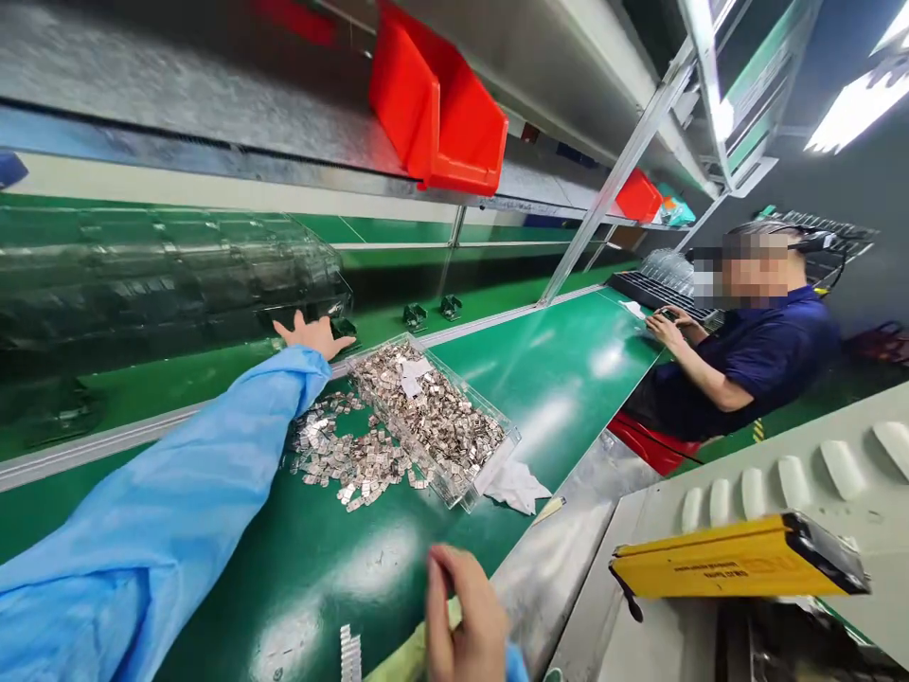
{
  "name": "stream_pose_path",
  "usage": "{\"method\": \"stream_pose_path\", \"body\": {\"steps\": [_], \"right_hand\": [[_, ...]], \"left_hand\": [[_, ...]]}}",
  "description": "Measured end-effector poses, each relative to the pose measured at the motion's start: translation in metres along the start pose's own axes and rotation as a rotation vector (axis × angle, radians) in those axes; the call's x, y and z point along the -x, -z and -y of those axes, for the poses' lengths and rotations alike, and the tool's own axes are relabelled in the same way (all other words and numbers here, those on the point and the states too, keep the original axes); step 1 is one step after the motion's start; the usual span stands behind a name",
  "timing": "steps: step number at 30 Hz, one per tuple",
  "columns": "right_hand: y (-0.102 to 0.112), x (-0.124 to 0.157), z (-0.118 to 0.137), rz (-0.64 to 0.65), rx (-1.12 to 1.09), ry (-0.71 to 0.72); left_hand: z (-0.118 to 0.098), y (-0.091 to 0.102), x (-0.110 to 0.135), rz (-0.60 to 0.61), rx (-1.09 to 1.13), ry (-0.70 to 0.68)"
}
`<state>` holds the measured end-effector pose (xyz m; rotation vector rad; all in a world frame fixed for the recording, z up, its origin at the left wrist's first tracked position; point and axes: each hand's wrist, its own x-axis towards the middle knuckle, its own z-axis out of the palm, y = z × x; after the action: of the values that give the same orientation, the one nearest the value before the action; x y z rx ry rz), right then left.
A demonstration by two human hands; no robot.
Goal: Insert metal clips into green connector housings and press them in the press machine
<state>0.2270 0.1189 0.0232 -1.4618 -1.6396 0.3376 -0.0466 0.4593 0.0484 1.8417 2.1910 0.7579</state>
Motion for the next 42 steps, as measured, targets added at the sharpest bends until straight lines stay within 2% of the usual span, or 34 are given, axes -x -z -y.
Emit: {"method": "stream_pose_path", "body": {"steps": [1, 3, 6, 9, 12, 15, 18, 21, 24, 26, 28, 30, 32, 36, 39, 42], "right_hand": [[-0.017, -0.017, 0.001, 0.081, -0.02, 0.041], [-0.051, -0.053, 0.004, 0.146, 0.007, 0.042], [-0.09, -0.096, 0.008, 0.281, 0.258, 0.031], [-0.112, -0.117, 0.008, 0.406, 0.551, -0.017], [-0.117, -0.12, 0.005, 0.418, 0.613, 0.0], [-0.113, -0.118, 0.001, 0.385, 0.586, 0.054], [-0.104, -0.116, 0.002, 0.343, 0.543, 0.094], [-0.088, -0.11, 0.005, 0.317, 0.501, 0.095], [-0.065, -0.092, 0.01, 0.276, 0.368, 0.113], [-0.046, -0.071, 0.016, 0.243, 0.166, 0.164], [-0.027, -0.046, 0.023, 0.268, -0.043, 0.188], [-0.013, -0.019, 0.031, 0.325, -0.181, 0.15], [-0.006, 0.007, 0.039, 0.34, -0.273, 0.05], [-0.003, 0.043, 0.053, 0.324, -0.425, -0.215], [-0.006, 0.057, 0.065, 0.379, -0.517, -0.289], [-0.012, 0.066, 0.076, 0.443, -0.593, -0.349]], "left_hand": [[0.007, -0.002, -0.003, -0.015, -0.053, 0.001], [0.022, 0.0, -0.005, -0.026, -0.146, 0.003], [0.039, 0.012, -0.002, 0.056, -0.172, 0.028], [0.043, 0.031, 0.014, 0.05, -0.156, 0.047], [0.033, 0.057, 0.052, -0.054, -0.16, 0.057], [0.023, 0.079, 0.117, -0.09, -0.157, 0.008], [0.026, 0.089, 0.204, -0.057, -0.155, -0.056], [0.048, 0.087, 0.286, -0.004, -0.119, -0.075], [0.076, 0.082, 0.336, 0.024, 0.06, -0.083], [0.092, 0.083, 0.354, 0.051, 0.23, -0.107], [0.104, 0.086, 0.363, 0.115, 0.383, -0.139], [0.112, 0.091, 0.369, 0.198, 0.488, -0.172], [0.118, 0.095, 0.372, 0.266, 0.52, -0.204], [0.128, 0.099, 0.372, 0.337, 0.411, -0.251], [0.131, 0.101, 0.37, 0.387, 0.324, -0.229], [0.12, 0.098, 0.374, 0.359, 0.326, -0.193]]}}
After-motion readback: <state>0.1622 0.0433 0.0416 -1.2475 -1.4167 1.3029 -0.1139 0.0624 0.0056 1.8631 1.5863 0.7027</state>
